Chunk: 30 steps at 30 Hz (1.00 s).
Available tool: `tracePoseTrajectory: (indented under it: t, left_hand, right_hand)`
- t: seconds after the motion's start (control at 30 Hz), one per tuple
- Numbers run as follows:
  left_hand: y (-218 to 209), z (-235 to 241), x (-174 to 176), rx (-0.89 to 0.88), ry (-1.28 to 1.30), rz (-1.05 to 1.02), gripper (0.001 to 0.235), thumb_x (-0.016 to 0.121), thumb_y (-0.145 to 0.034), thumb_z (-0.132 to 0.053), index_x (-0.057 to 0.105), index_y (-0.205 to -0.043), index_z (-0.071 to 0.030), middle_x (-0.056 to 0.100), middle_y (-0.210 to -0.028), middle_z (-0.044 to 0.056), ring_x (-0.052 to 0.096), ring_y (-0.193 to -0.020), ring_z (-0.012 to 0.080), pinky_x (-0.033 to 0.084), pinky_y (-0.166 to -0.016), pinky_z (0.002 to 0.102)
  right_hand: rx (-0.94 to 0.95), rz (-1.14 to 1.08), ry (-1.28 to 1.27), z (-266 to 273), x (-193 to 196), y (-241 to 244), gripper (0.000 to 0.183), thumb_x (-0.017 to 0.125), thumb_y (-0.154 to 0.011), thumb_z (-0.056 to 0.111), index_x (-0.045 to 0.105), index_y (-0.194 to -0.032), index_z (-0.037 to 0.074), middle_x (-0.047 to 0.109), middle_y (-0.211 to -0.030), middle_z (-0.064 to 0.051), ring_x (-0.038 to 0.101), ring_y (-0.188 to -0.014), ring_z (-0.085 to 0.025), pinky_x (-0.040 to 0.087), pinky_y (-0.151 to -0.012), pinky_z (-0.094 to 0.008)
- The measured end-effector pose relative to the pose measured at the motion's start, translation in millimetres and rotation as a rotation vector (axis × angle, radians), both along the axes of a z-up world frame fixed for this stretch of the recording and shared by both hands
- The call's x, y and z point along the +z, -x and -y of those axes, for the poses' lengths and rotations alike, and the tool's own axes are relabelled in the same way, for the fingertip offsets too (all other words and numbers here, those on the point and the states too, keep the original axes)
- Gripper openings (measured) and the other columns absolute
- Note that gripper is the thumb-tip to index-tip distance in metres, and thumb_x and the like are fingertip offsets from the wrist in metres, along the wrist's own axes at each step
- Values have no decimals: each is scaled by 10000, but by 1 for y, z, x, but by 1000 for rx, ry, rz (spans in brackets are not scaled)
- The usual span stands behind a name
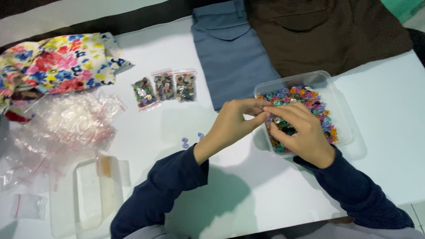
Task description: Bagging small colorful buttons into plastic bags for packaging.
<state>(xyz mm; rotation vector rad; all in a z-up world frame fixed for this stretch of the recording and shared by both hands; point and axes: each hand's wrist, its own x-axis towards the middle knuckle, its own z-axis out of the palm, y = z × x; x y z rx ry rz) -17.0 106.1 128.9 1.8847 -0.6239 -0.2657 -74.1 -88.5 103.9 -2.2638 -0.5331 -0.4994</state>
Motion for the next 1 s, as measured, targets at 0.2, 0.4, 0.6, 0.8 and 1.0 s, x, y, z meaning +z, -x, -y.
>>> tracePoseTrajectory:
  t: [0.2,0.4,0.6,0.8,1.0]
  left_hand:
    - [24,-65,10,175,29,-56,279,724,-854,-184,732,-1127,-130,795,-860,54,778,-892,208,571,-858,311]
    - [42,-136,-11,412,85,-115,331,726,-831,-133,718,-1162,-130,765,-825,85,729,-804,185,586,-816,303]
    - [61,-204,-34,615,95,-192,337,684,-870,-172,676,-1193,-78,729,-815,92,680,-767,183,581,-800,336]
    - [69,-239,-99,598,-112,-81,214,642,-941,-191,714,-1095,-62,755,-904,183,743,-869,351,602,-784,405]
    - [76,-241,-133,539,-216,73,176,619,-931,-174,701,-1060,-88,713,-877,130,710,-883,317,577,-810,405]
  right_hand:
    - [105,124,-7,-70,16,1,364,760,-823,7,739,-1182,60,733,-1019,-102,681,-913,-322,545,-801,-415]
    - [194,133,-44,-155,1,-8,392,762,-798,7,732,-1185,67,725,-939,-83,671,-839,-295,543,-759,-391]
    - [238,34,-1,-217,-32,-17,370,697,-865,83,677,-1234,73,708,-888,-72,653,-832,-262,537,-789,-390]
    - [303,-55,325,-249,-57,-30,163,674,-923,191,742,-1058,130,740,-925,-25,663,-949,-216,454,-911,-370]
    - [419,-206,559,-255,-74,-41,251,629,-934,221,710,-1152,124,753,-1043,-69,650,-1076,-248,345,-1069,-464]
